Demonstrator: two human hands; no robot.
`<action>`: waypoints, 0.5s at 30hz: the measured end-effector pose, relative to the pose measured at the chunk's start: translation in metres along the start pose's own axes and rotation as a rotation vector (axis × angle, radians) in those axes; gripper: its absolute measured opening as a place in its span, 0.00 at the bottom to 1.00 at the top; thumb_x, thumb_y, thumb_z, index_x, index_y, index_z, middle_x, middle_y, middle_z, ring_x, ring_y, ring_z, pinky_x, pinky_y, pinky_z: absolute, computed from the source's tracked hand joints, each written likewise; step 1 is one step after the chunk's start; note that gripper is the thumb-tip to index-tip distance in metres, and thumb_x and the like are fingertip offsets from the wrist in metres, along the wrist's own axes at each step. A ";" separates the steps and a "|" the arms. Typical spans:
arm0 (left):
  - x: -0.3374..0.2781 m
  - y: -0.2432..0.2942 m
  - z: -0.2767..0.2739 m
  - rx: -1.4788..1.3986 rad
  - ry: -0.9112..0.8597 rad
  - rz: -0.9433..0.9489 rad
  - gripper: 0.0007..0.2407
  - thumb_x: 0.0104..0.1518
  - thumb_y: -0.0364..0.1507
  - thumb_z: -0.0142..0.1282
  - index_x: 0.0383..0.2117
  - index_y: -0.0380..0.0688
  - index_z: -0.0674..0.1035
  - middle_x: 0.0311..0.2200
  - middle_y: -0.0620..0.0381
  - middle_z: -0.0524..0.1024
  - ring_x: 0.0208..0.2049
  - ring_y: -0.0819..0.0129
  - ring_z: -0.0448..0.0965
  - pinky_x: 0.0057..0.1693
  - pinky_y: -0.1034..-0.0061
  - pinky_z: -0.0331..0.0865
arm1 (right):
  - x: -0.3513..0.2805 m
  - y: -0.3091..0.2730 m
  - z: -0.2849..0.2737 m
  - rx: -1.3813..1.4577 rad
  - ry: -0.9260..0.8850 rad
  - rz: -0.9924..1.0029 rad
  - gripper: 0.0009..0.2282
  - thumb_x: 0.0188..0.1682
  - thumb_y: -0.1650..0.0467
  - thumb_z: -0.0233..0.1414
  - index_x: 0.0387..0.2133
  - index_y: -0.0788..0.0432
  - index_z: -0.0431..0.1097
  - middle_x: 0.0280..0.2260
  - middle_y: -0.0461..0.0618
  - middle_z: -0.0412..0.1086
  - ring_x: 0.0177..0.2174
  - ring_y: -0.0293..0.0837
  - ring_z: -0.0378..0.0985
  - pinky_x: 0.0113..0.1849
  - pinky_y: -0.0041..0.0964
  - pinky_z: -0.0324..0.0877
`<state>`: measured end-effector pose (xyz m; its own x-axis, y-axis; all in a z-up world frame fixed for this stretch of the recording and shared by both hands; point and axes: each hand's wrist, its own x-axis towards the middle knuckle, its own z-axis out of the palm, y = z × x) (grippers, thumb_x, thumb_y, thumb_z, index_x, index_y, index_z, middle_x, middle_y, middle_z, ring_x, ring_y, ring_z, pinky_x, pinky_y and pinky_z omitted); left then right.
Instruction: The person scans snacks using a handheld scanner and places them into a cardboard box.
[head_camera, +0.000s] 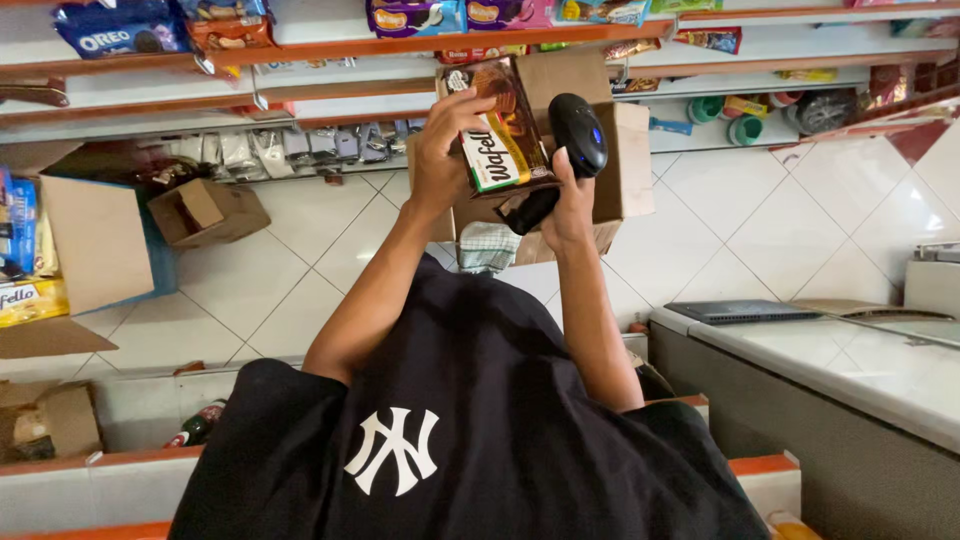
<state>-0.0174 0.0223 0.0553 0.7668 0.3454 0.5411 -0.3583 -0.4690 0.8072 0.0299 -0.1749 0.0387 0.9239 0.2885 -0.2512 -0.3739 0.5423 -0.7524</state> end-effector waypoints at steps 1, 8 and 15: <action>0.003 0.001 -0.004 0.046 -0.028 0.036 0.11 0.53 0.19 0.68 0.37 0.43 0.77 0.54 0.54 0.80 0.64 0.51 0.73 0.68 0.63 0.69 | 0.001 -0.002 0.003 0.041 -0.055 0.016 0.17 0.54 0.70 0.56 0.56 0.57 0.65 0.43 0.50 0.72 0.39 0.44 0.78 0.38 0.41 0.75; 0.039 -0.017 -0.022 0.123 -0.012 0.174 0.13 0.52 0.22 0.72 0.38 0.43 0.78 0.63 0.49 0.70 0.69 0.48 0.63 0.72 0.56 0.62 | 0.033 -0.003 0.021 -0.136 -0.130 -0.069 0.22 0.46 0.79 0.59 0.55 0.63 0.67 0.48 0.51 0.71 0.45 0.42 0.75 0.49 0.38 0.72; 0.054 -0.031 -0.037 0.147 -0.065 0.003 0.25 0.56 0.19 0.66 0.61 0.49 0.72 0.71 0.45 0.54 0.71 0.47 0.63 0.73 0.60 0.64 | 0.097 0.011 0.037 -0.127 -0.117 -0.196 0.17 0.48 0.80 0.60 0.51 0.64 0.69 0.46 0.49 0.70 0.44 0.41 0.75 0.48 0.37 0.72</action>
<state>0.0149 0.0858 0.0679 0.8002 0.2931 0.5232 -0.2822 -0.5858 0.7597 0.1126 -0.1117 0.0280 0.9592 0.2814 -0.0265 -0.1688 0.4952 -0.8522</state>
